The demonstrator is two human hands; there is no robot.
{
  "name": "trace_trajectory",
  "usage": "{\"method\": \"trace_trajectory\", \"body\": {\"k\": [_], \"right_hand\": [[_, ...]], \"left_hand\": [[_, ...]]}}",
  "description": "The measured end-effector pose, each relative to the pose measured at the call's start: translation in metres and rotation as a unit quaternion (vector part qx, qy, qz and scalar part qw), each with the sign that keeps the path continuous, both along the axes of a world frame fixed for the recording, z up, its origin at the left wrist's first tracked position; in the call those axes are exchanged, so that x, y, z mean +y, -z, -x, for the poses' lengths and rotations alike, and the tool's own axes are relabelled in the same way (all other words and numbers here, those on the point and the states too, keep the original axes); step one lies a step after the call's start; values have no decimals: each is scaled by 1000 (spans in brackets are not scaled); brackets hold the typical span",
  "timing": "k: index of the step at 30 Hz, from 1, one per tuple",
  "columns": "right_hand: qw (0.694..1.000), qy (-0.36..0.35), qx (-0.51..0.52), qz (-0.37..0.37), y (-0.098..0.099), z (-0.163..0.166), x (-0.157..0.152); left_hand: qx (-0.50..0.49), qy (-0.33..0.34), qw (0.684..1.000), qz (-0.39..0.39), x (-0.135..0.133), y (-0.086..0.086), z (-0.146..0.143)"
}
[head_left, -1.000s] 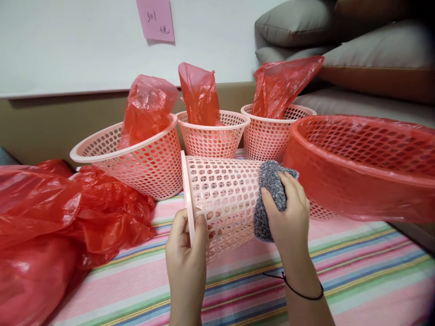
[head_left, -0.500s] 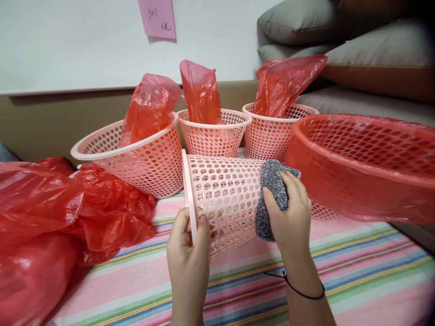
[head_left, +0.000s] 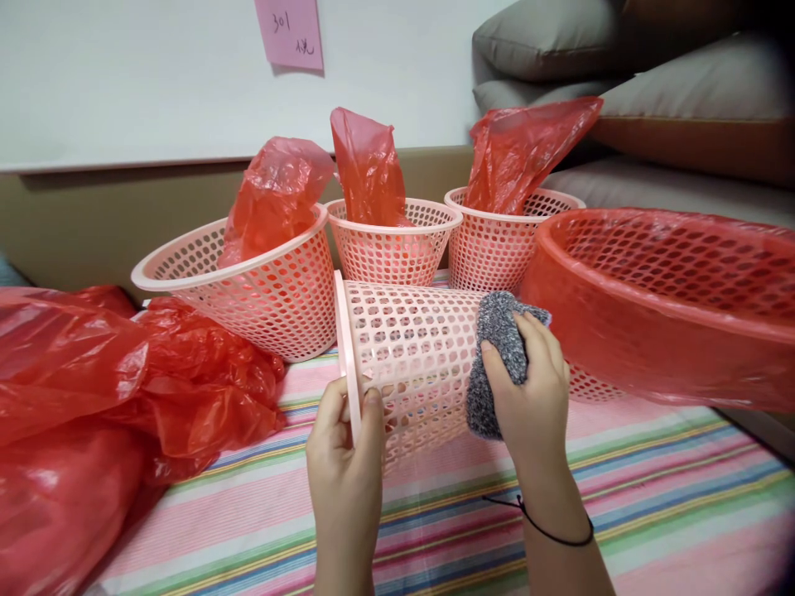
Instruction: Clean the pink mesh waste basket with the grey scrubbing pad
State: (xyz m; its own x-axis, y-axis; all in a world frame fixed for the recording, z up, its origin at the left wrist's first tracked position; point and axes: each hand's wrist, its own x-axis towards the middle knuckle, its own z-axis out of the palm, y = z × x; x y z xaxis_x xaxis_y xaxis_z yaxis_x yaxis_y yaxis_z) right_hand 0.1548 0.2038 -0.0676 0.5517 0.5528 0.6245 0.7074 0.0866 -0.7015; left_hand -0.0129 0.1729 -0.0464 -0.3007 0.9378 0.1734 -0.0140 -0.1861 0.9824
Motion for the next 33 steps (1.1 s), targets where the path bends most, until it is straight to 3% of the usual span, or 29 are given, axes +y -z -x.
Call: {"method": "trace_trajectory", "body": {"k": [16,33], "right_hand": [[1000,-4,7,4,0,-1,0],[1000,-1,4,1,1,-1,2]], "left_hand": [[-55,20,998,24,-1,4,-1],[4,6,1000,-1,1,2,0]]}}
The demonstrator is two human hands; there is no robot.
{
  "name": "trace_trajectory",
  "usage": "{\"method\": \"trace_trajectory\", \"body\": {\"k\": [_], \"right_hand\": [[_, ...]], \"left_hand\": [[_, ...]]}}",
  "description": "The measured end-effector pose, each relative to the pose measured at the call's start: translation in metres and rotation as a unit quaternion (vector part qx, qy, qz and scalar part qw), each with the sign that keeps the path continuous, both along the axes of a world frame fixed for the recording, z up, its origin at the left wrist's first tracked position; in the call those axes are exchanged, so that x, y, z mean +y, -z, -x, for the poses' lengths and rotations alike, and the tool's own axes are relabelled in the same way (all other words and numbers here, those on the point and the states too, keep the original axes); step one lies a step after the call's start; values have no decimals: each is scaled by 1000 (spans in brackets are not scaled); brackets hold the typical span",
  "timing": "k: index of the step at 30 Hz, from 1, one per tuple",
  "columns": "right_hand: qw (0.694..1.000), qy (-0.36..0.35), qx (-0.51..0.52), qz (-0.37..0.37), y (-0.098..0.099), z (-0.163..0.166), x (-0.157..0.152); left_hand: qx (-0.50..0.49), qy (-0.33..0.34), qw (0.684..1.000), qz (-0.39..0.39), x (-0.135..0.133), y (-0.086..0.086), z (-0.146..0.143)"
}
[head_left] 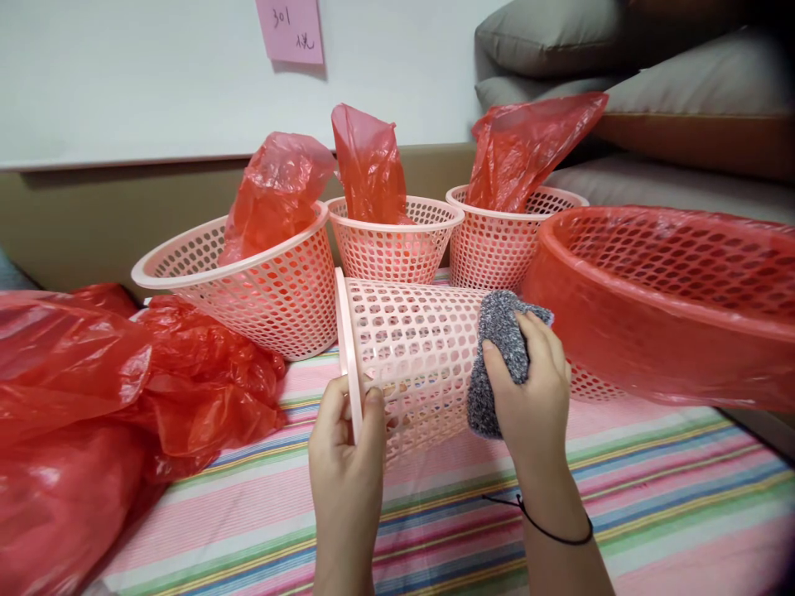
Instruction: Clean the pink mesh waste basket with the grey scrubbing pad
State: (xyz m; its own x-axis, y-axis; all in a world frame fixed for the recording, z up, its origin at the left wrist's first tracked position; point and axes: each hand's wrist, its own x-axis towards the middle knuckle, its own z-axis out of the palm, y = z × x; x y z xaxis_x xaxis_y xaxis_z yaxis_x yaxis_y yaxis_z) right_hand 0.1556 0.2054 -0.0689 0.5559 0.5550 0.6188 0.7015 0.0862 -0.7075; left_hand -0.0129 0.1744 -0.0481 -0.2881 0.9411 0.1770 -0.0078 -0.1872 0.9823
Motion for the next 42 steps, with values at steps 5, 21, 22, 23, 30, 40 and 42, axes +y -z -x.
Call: {"method": "trace_trajectory", "body": {"k": [5,21,22,23,30,40,42], "right_hand": [[1000,4,2,-4,1,0,0],[1000,4,0,-1,2,0,1],[1000,4,2,-1,2,0,1],[1000,4,3,-1,2,0,1],[1000,1,5,2,2,1,1],[1000,2,8,-1,2,1,1],[1000,3,9,-1,2,2,1]], "left_hand": [[7,3,1000,-9,0,1,1],[4,3,1000,-5,2,4,1],[1,4,1000,-5,2,4,0],[0,4,1000,-6,2,4,0],[-5,7,1000,3,2,3,-1],[-52,35,998,15,0,5,-3],[-53,25,998,15,0,5,-3]]}}
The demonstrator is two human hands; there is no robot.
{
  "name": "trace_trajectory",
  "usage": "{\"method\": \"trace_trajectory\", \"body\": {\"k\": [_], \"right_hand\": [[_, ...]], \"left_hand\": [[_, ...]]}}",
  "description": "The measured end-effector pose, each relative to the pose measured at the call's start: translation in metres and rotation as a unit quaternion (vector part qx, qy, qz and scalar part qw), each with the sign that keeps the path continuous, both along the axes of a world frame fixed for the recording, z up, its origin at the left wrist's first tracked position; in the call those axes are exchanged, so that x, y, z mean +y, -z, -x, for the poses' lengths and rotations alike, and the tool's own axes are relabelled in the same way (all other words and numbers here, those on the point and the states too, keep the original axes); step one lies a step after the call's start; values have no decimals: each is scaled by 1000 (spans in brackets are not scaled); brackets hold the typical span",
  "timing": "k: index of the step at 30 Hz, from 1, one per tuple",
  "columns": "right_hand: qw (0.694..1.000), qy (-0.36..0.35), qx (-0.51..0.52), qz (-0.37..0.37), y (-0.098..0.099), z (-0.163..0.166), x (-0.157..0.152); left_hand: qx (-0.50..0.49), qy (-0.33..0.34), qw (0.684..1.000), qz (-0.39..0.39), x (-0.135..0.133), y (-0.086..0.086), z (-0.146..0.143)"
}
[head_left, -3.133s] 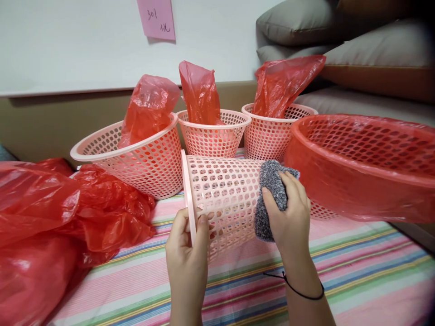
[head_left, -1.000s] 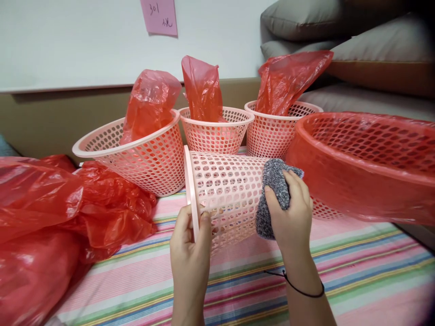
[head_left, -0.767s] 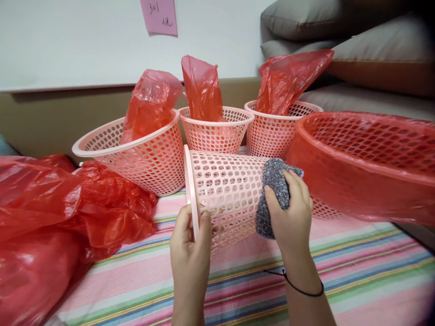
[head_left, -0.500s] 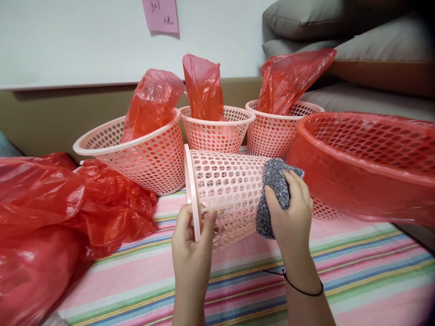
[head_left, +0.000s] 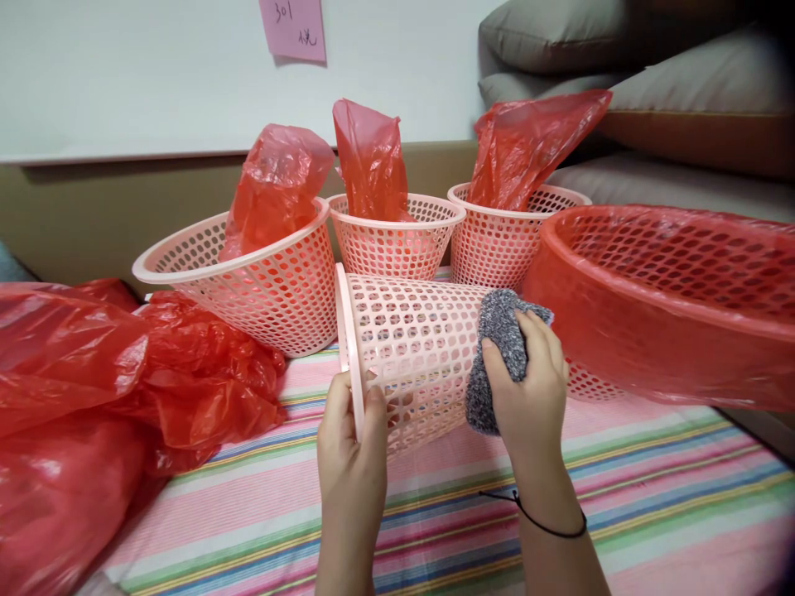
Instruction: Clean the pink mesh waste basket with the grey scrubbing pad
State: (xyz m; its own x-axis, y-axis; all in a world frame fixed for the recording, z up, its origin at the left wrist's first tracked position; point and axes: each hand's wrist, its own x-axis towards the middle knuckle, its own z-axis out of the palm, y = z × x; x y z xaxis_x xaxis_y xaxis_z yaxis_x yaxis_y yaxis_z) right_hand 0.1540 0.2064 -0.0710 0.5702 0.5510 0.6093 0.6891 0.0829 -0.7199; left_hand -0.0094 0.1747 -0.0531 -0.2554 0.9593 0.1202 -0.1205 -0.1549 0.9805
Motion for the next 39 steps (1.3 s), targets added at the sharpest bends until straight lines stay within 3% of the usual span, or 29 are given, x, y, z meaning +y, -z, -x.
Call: {"method": "trace_trajectory", "body": {"k": [18,34,39], "right_hand": [[1000,1,4,4,-1,1,0],[1000,-6,7,7,-1,1,-1],[1000,-6,4,6,-1,2,-1]], "left_hand": [[82,-13,997,6,1,0,1],[30,-28,999,20,-2,-3,-4],[44,-2,999,6,1,1,0]]}}
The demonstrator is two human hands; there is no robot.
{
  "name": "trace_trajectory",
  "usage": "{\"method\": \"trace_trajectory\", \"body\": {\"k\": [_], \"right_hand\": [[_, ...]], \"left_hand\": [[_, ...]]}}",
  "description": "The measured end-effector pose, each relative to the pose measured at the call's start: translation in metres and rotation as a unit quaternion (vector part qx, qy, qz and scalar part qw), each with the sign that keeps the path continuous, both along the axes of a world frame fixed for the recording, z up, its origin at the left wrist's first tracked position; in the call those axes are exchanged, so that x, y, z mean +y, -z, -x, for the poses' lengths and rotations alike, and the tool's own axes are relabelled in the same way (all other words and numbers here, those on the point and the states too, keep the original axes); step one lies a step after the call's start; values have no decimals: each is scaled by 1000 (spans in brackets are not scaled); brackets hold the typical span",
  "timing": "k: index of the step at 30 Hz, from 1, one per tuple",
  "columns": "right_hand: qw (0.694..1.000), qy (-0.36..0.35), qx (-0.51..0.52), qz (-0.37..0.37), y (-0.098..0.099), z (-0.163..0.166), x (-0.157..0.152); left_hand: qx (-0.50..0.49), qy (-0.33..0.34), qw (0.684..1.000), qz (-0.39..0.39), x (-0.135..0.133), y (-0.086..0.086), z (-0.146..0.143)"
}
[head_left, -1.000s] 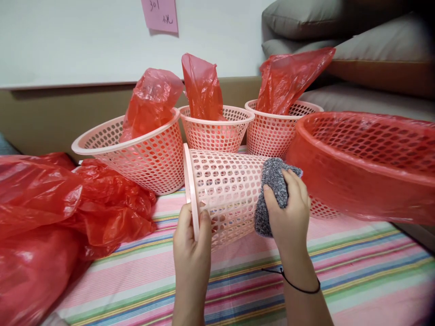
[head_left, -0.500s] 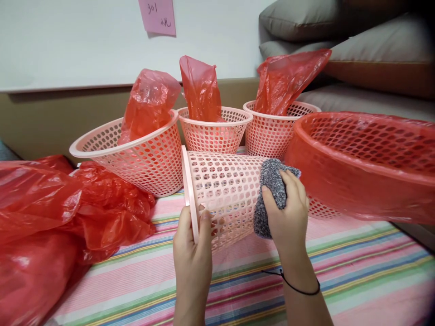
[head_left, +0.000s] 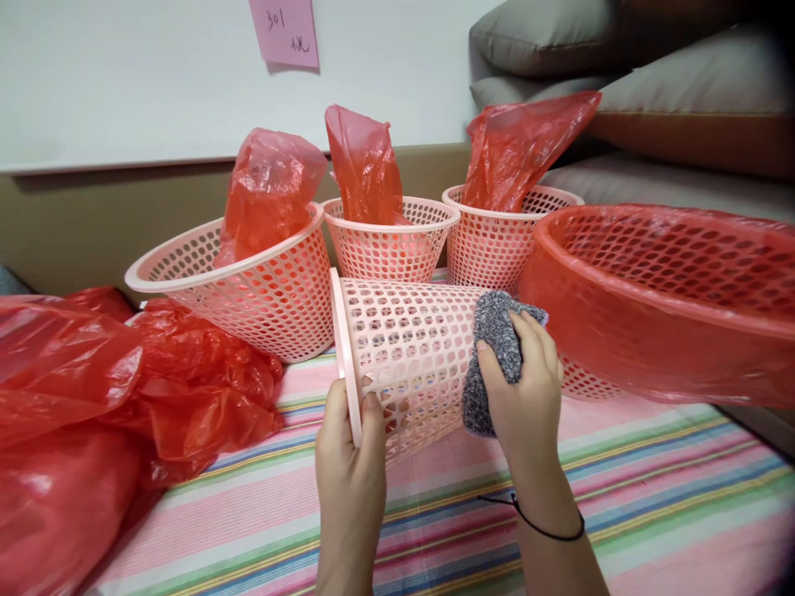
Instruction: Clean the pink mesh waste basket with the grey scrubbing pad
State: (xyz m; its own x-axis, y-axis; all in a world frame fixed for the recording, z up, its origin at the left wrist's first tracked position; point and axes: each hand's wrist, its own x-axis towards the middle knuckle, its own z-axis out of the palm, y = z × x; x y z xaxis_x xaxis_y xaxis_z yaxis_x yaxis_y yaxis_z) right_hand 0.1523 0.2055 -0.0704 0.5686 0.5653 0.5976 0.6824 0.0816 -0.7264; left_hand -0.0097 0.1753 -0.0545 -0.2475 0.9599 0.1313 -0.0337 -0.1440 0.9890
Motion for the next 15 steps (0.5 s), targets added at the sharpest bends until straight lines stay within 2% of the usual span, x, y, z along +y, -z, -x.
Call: {"method": "trace_trajectory", "body": {"k": [8,15], "right_hand": [[1000,4,1,-2,0,0,0],[1000,0,0,-1,1,0,0]], "left_hand": [[-17,0,1000,10,-1,-1,0],[-23,9,1000,-2,1,6,2]]}}
